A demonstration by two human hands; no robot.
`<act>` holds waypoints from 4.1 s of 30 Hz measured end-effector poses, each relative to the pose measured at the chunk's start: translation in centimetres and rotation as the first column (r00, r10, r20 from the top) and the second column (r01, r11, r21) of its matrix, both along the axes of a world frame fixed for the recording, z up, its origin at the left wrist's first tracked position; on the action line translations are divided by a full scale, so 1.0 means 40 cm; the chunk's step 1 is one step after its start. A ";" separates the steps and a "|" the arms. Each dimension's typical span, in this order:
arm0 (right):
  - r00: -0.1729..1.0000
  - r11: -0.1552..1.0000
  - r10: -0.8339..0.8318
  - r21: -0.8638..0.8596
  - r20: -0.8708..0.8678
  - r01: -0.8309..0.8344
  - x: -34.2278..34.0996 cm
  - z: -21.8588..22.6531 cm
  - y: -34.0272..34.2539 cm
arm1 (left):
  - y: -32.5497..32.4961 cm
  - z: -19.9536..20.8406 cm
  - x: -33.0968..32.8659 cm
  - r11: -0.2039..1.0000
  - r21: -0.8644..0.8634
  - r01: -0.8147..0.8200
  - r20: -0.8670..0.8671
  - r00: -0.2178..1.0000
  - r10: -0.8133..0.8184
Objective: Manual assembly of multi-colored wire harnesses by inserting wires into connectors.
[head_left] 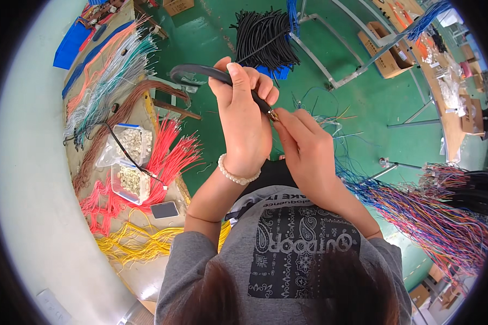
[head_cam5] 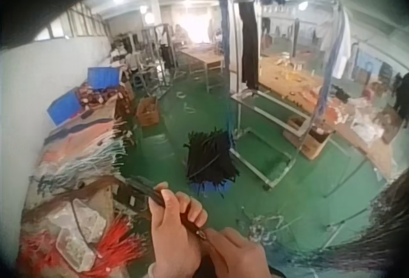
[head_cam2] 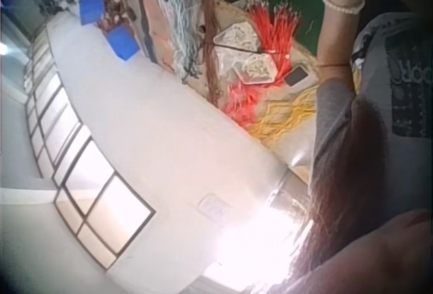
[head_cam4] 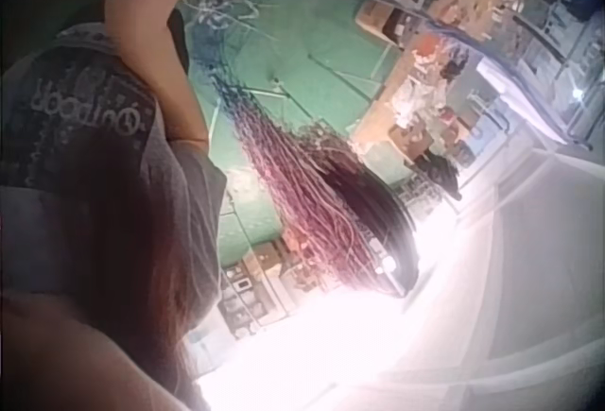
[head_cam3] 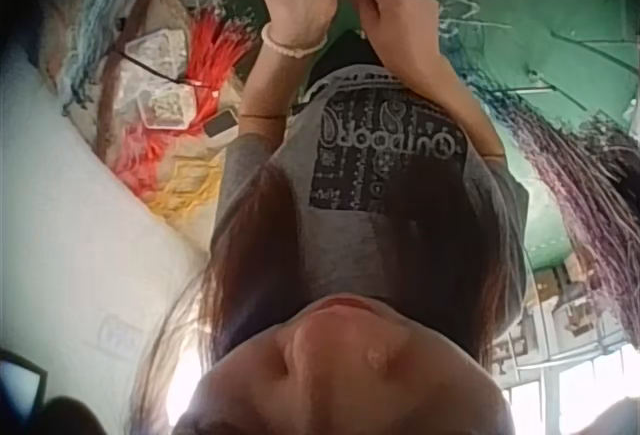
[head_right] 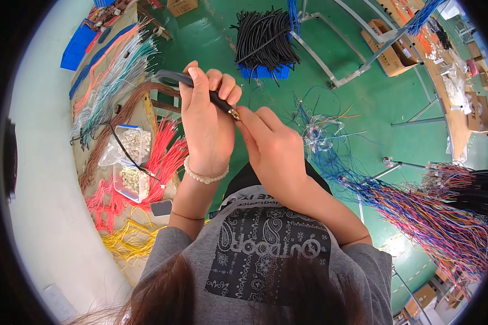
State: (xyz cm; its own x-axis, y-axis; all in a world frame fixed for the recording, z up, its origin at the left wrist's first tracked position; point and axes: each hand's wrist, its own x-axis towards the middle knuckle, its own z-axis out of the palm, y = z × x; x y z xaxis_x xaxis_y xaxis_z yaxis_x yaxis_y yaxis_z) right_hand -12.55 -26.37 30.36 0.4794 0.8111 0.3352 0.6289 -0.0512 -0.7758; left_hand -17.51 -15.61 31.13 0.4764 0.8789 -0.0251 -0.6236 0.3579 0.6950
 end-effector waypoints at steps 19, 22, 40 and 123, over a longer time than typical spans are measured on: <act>0.901 0.941 0.172 -0.336 0.397 -0.032 0.020 0.015 0.006 | 0.023 -0.018 -0.002 0.973 -0.223 0.063 0.099 0.994 -0.042; 0.891 0.933 0.191 -0.359 0.411 -0.034 0.018 0.021 0.002 | 0.023 -0.024 -0.002 0.970 -0.228 0.083 0.131 0.990 -0.054; 0.979 0.988 0.029 -0.157 0.201 0.003 0.053 0.038 0.019 | -0.005 0.004 -0.035 0.954 0.187 0.236 -0.116 0.969 -0.217; 0.947 0.979 0.157 -0.085 -0.282 -0.187 0.053 -0.111 -0.041 | 0.007 -0.101 -0.046 0.945 -0.273 0.179 0.329 0.941 -0.083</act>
State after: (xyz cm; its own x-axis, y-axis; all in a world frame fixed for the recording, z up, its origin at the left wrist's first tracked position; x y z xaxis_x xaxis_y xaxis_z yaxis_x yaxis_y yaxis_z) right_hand -10.44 -28.01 25.93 0.3899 0.9134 0.1167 0.4014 -0.0545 -0.9143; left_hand -19.35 -15.32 27.10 0.6126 0.7833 -0.1056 -0.7230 0.6094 0.3254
